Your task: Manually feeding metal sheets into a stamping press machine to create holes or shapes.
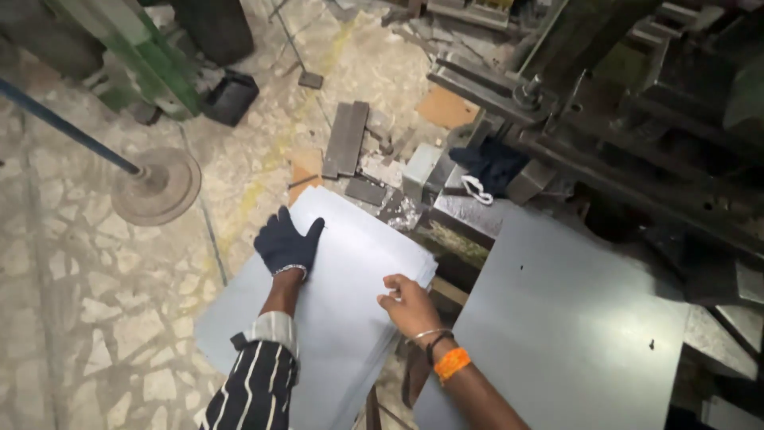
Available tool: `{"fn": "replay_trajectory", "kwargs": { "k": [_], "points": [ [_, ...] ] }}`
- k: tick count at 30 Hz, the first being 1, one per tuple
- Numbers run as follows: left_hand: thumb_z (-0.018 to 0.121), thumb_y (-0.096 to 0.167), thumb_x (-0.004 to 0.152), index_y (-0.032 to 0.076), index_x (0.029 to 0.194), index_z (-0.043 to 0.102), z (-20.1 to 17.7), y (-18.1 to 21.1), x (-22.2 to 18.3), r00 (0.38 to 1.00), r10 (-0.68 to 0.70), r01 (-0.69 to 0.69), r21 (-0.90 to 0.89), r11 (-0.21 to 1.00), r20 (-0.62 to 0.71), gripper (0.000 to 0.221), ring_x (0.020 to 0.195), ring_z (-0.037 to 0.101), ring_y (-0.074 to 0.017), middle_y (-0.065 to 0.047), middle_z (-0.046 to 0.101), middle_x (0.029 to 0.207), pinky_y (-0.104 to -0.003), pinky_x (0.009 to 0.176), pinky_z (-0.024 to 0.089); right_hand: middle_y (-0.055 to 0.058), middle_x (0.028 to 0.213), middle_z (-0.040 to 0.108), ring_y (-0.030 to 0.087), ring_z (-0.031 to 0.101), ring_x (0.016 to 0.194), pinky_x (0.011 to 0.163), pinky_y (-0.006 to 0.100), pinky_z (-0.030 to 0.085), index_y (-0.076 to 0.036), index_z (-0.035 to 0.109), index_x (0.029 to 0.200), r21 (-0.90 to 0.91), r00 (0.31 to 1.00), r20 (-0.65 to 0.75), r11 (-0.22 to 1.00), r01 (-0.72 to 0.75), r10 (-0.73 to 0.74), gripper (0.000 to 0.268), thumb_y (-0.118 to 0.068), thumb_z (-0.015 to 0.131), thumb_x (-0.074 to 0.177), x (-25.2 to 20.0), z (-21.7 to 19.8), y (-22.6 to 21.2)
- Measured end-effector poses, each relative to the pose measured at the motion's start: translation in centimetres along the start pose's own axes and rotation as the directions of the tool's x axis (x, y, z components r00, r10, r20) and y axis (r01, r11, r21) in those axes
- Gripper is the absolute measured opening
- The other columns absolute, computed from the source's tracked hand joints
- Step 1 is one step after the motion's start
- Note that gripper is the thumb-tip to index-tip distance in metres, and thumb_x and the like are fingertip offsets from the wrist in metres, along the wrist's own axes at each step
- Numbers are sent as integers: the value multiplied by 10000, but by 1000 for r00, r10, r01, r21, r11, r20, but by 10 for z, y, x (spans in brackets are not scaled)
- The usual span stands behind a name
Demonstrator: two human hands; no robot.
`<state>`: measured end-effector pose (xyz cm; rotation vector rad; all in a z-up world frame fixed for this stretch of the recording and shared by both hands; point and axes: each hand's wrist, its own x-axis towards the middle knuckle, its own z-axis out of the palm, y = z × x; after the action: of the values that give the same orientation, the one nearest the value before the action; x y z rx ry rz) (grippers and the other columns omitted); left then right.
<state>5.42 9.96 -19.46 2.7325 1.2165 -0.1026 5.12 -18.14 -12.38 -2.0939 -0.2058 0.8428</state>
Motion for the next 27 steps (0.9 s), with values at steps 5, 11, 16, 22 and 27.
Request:
{"fn": "replay_trajectory", "kwargs": {
  "k": [5, 11, 16, 22, 27],
  "points": [
    [411, 952, 828, 149, 1505, 517, 27, -27, 13, 1000, 14, -17, -153, 988, -19, 1056, 1237, 606, -307, -127, 640, 1375, -408, 1059, 398, 180, 1331, 669, 308, 649, 1230, 1004, 412, 561, -86, 646, 1302, -18, 1000, 15, 1000, -8, 8, 468, -241, 717, 866, -6, 5, -7],
    [633, 537, 888, 23, 1399, 595, 13, -7, -31, 862, 98, -171, -103, 980, -497, 726, 1252, 570, -355, -192, 640, 1362, -525, 1154, 298, 124, 1259, 698, 257, 676, 1142, 961, 366, 565, -73, 648, 1271, -51, 997, 27, 996, 72, -71, 422, -212, 680, 873, -34, 0, -16],
    [598, 513, 937, -103, 1394, 573, 6, 7, -38, 772, 219, -288, -21, 957, -596, 767, 1349, 499, -486, -324, 557, 1452, -668, 1192, 190, 54, 1297, 678, 232, 683, 1180, 964, 342, 563, -100, 618, 1288, -47, 999, 8, 997, 54, -54, 433, -227, 669, 877, -29, -4, -5],
    [571, 747, 876, -20, 1324, 592, -11, -26, 10, 916, 47, -76, -58, 995, -398, 889, 905, 636, -418, -225, 678, 1114, -510, 868, 416, 110, 1152, 708, 263, 691, 1004, 905, 378, 546, -91, 609, 1308, -243, 999, 33, 970, 30, -23, 458, -261, 636, 884, -16, -4, 6],
    [520, 896, 800, 38, 1046, 751, -31, -58, 12, 988, -155, 155, 24, 988, -1, 922, 889, 741, -361, -177, 769, 972, -434, 764, 529, 148, 1380, 578, 342, 567, 1231, 1033, 452, 445, -13, 554, 1338, -460, 969, 234, 869, 183, -79, 478, -247, 598, 923, -38, 0, -19]
  ]
}}
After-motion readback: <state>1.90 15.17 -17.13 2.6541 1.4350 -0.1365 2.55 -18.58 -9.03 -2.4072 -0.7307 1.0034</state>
